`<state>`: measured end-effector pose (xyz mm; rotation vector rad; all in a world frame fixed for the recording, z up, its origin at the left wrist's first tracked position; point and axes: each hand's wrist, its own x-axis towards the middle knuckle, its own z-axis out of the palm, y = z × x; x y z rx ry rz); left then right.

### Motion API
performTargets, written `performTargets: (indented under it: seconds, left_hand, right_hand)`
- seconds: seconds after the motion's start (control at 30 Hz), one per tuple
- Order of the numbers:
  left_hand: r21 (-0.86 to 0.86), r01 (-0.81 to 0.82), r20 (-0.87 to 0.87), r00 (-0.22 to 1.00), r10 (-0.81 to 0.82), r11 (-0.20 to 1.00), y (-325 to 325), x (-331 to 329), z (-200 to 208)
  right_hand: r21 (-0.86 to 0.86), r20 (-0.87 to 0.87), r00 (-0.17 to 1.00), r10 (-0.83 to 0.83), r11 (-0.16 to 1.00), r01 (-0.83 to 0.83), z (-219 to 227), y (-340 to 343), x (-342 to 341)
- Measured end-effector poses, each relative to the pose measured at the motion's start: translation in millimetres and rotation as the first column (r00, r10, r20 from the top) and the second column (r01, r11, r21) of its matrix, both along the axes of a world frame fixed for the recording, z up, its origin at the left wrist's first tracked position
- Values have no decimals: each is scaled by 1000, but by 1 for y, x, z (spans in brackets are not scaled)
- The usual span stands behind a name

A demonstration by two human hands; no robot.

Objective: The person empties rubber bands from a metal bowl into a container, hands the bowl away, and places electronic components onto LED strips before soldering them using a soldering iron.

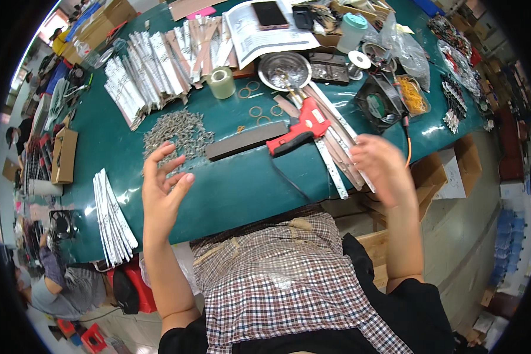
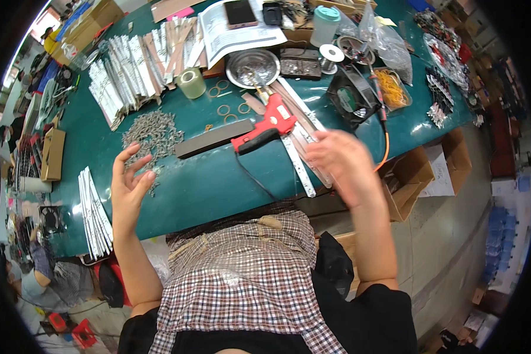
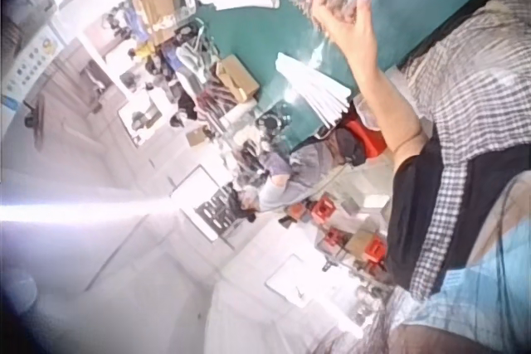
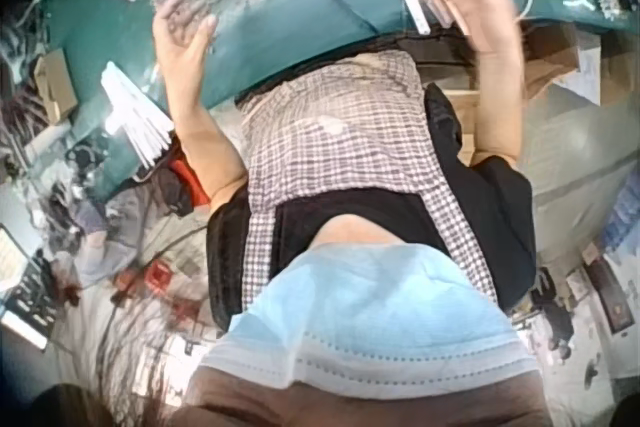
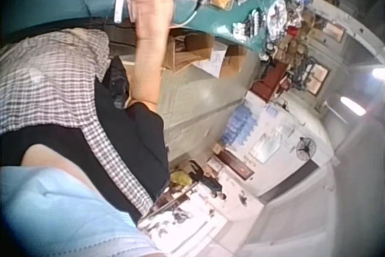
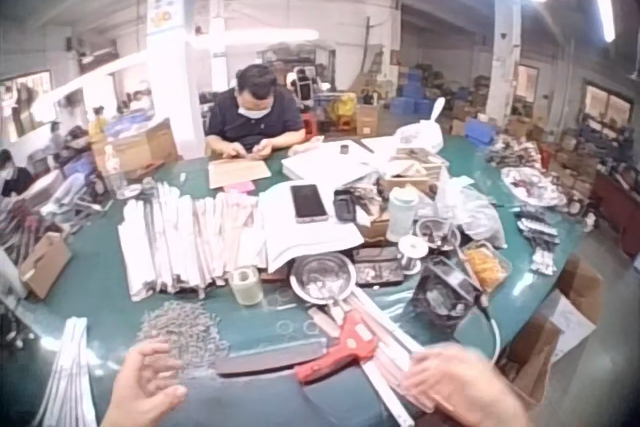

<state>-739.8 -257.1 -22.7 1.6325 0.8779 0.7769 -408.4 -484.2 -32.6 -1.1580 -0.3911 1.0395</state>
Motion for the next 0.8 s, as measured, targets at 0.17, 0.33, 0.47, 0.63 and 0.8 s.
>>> performTargets:
  seconds: [0.17,0.33,0.47,0.63,0.8]
  left_hand:
    - [-33,-35,26,999,35,999,-2,-22,1]
    - [-96,-64,-25,998,62,993,2,-58,-12]
    - [-95,-120,-127,986,107,988,4,-69,-22]
    - [-10,-126,-227,966,121,992,15,-68,-38]
    - [357,-58,-424,879,217,932,25,-43,-50]
  right_hand:
    - [-8,-518,854,-47,999,50,-59,42,-59]
    - [-69,-539,825,-167,986,154,-73,71,-73]
    - [-110,-515,828,-220,975,190,-76,80,-71]
    - [-77,-471,854,-223,974,212,-78,90,-61]
    - [-68,-454,853,-257,965,254,-71,99,-54]
